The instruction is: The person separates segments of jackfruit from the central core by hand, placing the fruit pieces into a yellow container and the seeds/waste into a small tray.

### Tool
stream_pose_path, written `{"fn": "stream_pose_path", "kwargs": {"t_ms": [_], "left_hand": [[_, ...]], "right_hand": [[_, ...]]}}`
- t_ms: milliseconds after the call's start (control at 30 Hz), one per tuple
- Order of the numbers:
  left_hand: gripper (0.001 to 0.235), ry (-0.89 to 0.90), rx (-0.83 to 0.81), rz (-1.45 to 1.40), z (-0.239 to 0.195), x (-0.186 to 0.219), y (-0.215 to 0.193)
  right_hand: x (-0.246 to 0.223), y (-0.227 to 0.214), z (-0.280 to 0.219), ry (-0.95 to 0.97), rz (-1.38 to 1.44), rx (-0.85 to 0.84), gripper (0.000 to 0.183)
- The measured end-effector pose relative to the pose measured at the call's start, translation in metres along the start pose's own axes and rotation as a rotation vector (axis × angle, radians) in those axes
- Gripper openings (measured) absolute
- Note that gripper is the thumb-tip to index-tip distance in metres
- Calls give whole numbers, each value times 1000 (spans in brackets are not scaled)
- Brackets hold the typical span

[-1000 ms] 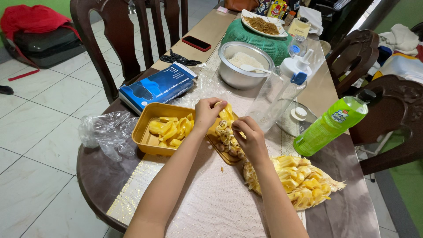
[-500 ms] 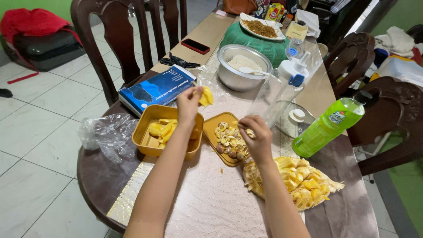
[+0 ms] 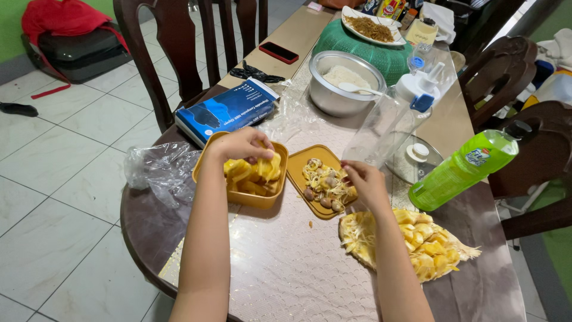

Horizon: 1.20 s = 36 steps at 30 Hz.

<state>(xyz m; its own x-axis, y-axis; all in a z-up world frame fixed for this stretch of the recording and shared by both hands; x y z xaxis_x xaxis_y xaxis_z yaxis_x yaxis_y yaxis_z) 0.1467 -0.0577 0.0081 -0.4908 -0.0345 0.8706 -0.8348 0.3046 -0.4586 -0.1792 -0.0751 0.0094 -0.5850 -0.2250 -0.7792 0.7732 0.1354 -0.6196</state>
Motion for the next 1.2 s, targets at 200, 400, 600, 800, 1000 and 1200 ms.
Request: {"fn": "stream_pose_path", "kwargs": {"t_ms": [200,400,600,800,1000,1200], "left_hand": [[33,-230,-107,65,7,-29,17],[26,-170,321,398,-24,49,0],[23,410,52,242,-6,144,118],[28,651,-135,516,0,148,252],[25,913,104,444,-3,158,282],[43,1123,16,467,-1,170,320]], "right_hand": [[-7,-26,-2,21,738,-94,36],[-21,-97,-35,-143,874,-58,31],[-7,-147,-71,-136,794,-8,30],[4,-173,-80,-136,743,63,30],[-3,-171,-82,-186,745,15,28],[30,-145,-94,-90,267,15,29]]}}
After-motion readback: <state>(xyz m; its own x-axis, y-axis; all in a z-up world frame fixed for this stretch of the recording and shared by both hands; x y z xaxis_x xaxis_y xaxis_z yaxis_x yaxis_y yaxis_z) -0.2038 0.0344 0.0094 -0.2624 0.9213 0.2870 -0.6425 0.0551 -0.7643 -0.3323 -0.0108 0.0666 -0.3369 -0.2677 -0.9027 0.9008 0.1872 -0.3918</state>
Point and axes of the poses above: each hand's wrist, its own z-axis towards the middle knuckle, its own y-axis out of the palm, x = y × z, the point moved 8 cm from there along z, towards the middle knuckle, and after that the axes turned 2 degrees about -y, right-handed, at the moved point
